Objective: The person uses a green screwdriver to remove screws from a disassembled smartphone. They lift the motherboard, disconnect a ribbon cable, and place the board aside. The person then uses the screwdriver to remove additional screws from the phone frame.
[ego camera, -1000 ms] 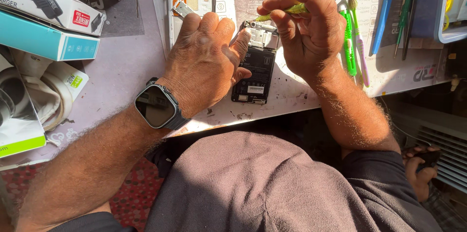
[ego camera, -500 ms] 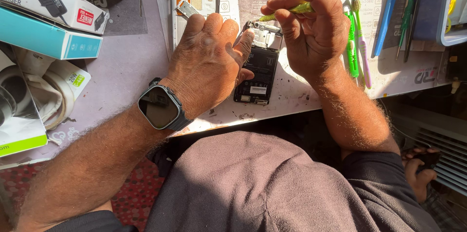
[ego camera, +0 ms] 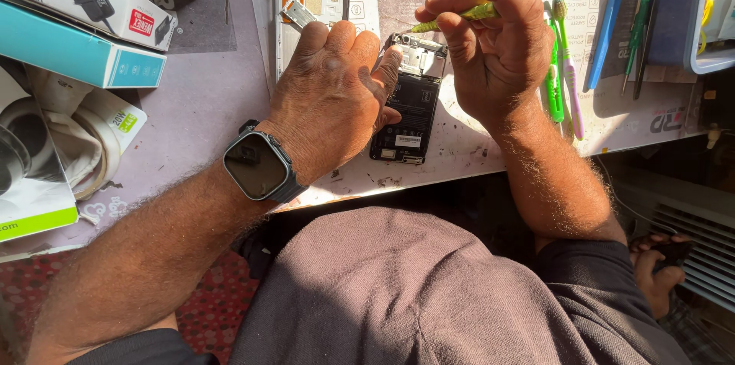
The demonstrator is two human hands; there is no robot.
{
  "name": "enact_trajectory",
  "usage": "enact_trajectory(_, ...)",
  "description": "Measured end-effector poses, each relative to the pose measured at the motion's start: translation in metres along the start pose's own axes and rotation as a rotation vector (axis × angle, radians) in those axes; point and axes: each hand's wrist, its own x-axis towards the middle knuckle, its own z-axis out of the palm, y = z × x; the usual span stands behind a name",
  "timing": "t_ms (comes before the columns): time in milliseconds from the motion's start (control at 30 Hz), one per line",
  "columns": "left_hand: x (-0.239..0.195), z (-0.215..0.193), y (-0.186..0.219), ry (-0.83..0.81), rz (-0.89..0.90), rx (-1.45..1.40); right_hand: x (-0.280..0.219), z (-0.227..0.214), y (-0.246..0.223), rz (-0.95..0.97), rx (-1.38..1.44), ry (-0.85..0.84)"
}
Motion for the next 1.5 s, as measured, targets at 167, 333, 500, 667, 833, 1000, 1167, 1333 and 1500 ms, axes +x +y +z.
enact_trajectory(167, 0.000, 0.001, 0.000, 0.169, -0.003, -0.011, 0.002, 0.000, 0.001, -0.016, -0.011, -0.005)
enact_trajectory(333, -0.001, 0.002, 0.000, 0.075, 0.002, -0.031, 0.003, 0.001, 0.001, -0.021, -0.041, -0.010)
enact_trajectory(500, 0.000, 0.002, 0.001, 0.058, 0.003, 0.003, 0.003, 0.001, 0.002, -0.030, -0.044, -0.002)
enact_trajectory(667, 0.002, -0.001, 0.003, 0.022, -0.010, 0.032, 0.006, -0.010, 0.000, -0.108, -0.362, -0.043)
enact_trajectory(833, 0.003, -0.007, 0.004, -0.068, -0.028, -0.064, 0.013, -0.016, -0.004, -0.190, -0.433, -0.147)
enact_trajectory(1000, 0.005, -0.011, 0.004, -0.029, -0.044, -0.057, 0.019, -0.015, -0.007, -0.162, -0.429, -0.116)
enact_trajectory(1167, 0.005, -0.010, 0.004, -0.008, -0.030, -0.074, 0.019, -0.018, -0.008, -0.163, -0.336, -0.152)
enact_trajectory(1333, 0.005, -0.009, 0.003, -0.013, -0.012, -0.035, 0.022, -0.019, -0.010, -0.152, -0.411, -0.149)
enact_trajectory(1500, 0.006, -0.011, 0.004, -0.008, -0.037, -0.033, 0.026, -0.016, -0.011, -0.175, -0.303, -0.162)
